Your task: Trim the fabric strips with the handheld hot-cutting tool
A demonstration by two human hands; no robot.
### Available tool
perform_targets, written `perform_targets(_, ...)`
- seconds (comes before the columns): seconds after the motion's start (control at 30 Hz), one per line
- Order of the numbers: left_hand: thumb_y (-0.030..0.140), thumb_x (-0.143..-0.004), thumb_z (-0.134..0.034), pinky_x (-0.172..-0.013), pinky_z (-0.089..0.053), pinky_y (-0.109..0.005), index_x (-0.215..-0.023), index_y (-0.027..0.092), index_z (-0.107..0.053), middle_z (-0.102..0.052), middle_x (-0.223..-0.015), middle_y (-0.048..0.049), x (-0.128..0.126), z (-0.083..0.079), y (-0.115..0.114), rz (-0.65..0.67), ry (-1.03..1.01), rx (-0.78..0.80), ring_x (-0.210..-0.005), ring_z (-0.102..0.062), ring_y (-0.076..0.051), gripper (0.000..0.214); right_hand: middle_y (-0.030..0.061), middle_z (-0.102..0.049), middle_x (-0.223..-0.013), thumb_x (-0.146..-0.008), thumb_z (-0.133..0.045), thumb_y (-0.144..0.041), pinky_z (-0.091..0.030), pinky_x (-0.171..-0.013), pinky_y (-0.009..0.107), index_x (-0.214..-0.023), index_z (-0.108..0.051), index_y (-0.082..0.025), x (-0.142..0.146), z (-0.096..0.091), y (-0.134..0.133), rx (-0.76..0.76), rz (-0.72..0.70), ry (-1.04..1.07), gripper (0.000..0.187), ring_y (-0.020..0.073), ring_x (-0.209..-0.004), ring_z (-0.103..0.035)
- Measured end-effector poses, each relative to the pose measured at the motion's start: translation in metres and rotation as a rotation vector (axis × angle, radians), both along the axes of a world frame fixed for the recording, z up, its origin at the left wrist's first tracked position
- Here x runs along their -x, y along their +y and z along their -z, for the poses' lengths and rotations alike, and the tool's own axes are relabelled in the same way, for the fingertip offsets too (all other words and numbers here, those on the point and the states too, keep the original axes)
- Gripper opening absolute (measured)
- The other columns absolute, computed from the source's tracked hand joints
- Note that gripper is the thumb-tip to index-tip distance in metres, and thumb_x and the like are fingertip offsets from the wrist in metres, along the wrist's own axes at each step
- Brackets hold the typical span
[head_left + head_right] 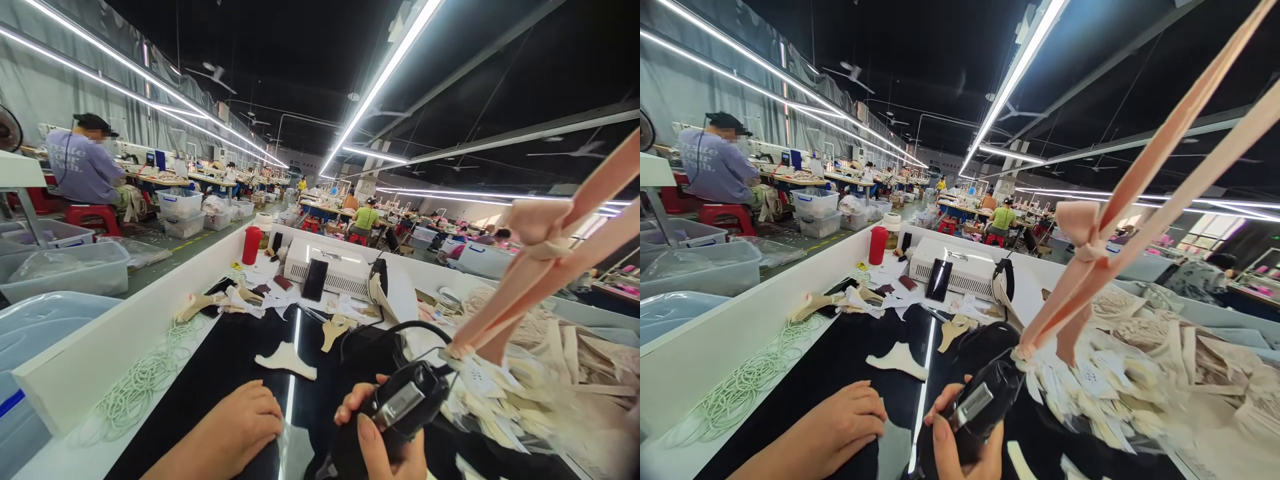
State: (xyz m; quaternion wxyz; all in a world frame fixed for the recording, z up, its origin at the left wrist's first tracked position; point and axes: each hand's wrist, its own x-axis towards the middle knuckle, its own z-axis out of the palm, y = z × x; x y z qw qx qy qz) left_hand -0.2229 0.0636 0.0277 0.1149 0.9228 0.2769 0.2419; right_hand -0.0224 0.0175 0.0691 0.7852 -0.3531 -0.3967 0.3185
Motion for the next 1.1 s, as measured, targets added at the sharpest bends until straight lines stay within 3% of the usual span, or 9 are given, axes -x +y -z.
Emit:
perform_targets(0.07, 0.005, -0.098, -0.052, -0.111, -0.043, -0.04, -0.101, 0.023, -0.066, -0.072, -0.107, -0.0005, -0.001, -0.004, -0.002, -0.009, 0.015, 0.015, -0.099, -0.067, -0.019, 0.023, -0.0048, -0.068, -0.082, -0.085, -0.081, -0.045, -0.053, -0.066, 0.027, -0.118, -0.057, -0.03, -0.003, -0.001, -0.002, 0.023, 0.005, 0.01, 0.043, 0.0118, -0.065, -0.065)
perform_targets(0.23, 0.007, -0.098, -0.056, -0.091, -0.054, -0.03, -0.099, 0.022, -0.066, -0.07, -0.102, -0.002, -0.009, -0.002, -0.009, -0.028, -0.007, 0.041, -0.097, -0.066, -0.02, 0.017, -0.0054, -0.067, -0.084, -0.085, -0.081, -0.044, -0.053, -0.07, 0.028, -0.118, -0.056, -0.031, -0.003, -0.002, -0.004, 0.042, -0.015, 0.02, 0.043, 0.0122, -0.068, -0.064)
perform_targets(0.43, 0.012, -0.094, -0.07, -0.123, -0.036, -0.043, -0.112, 0.023, -0.069, -0.071, -0.122, -0.0023, -0.016, -0.001, -0.017, 0.06, 0.059, 0.106, -0.115, -0.068, -0.02, 0.021, -0.0044, -0.065, -0.085, -0.087, -0.079, -0.045, -0.052, -0.068, 0.03, -0.121, -0.054, -0.031, 0.008, -0.001, -0.003, 0.026, -0.044, 0.007, 0.044, 0.0128, -0.067, -0.063)
perform_targets(0.6, 0.021, -0.088, -0.081, -0.122, -0.037, -0.047, -0.119, 0.022, -0.071, -0.069, -0.133, -0.0055, -0.023, -0.014, -0.022, 0.074, 0.167, 0.236, -0.125, -0.065, -0.026, 0.033, -0.0046, -0.066, -0.084, -0.087, -0.08, -0.043, -0.051, -0.066, 0.028, -0.121, -0.054, -0.031, 0.009, 0.006, -0.002, 0.041, -0.031, 0.006, 0.044, 0.0125, -0.067, -0.064)
perform_targets(0.73, 0.036, -0.085, -0.085, -0.121, -0.035, -0.057, -0.121, 0.022, -0.07, -0.066, -0.139, -0.0085, -0.025, -0.019, -0.021, 0.083, 0.192, 0.326, -0.13, -0.061, -0.031, 0.041, -0.0046, -0.066, -0.084, -0.087, -0.08, -0.042, -0.051, -0.066, 0.027, -0.12, -0.054, -0.031, 0.005, 0.007, -0.004, 0.057, -0.004, -0.008, 0.044, 0.0122, -0.067, -0.064)
perform_targets(0.87, 0.047, -0.086, -0.082, -0.121, -0.033, -0.059, -0.121, 0.025, -0.069, -0.067, -0.138, -0.0073, -0.024, -0.007, -0.018, 0.099, 0.123, 0.354, -0.132, -0.059, -0.031, 0.044, -0.0051, -0.066, -0.082, -0.087, -0.079, -0.044, -0.05, -0.066, 0.027, -0.119, -0.053, -0.031, 0.002, 0.007, -0.006, 0.066, 0.019, -0.022, 0.043, 0.0121, -0.067, -0.063)
perform_targets(1.1, 0.047, -0.085, -0.078, -0.122, -0.029, -0.058, -0.126, 0.028, -0.063, -0.065, -0.139, -0.0054, -0.025, 0.034, -0.012, 0.113, 0.093, 0.251, -0.131, -0.058, -0.031, 0.047, -0.0059, -0.065, -0.083, -0.087, -0.079, -0.042, -0.051, -0.067, 0.027, -0.119, -0.054, -0.031, 0.002, 0.006, -0.006, 0.071, 0.021, 0.005, 0.043, 0.012, -0.068, -0.063)
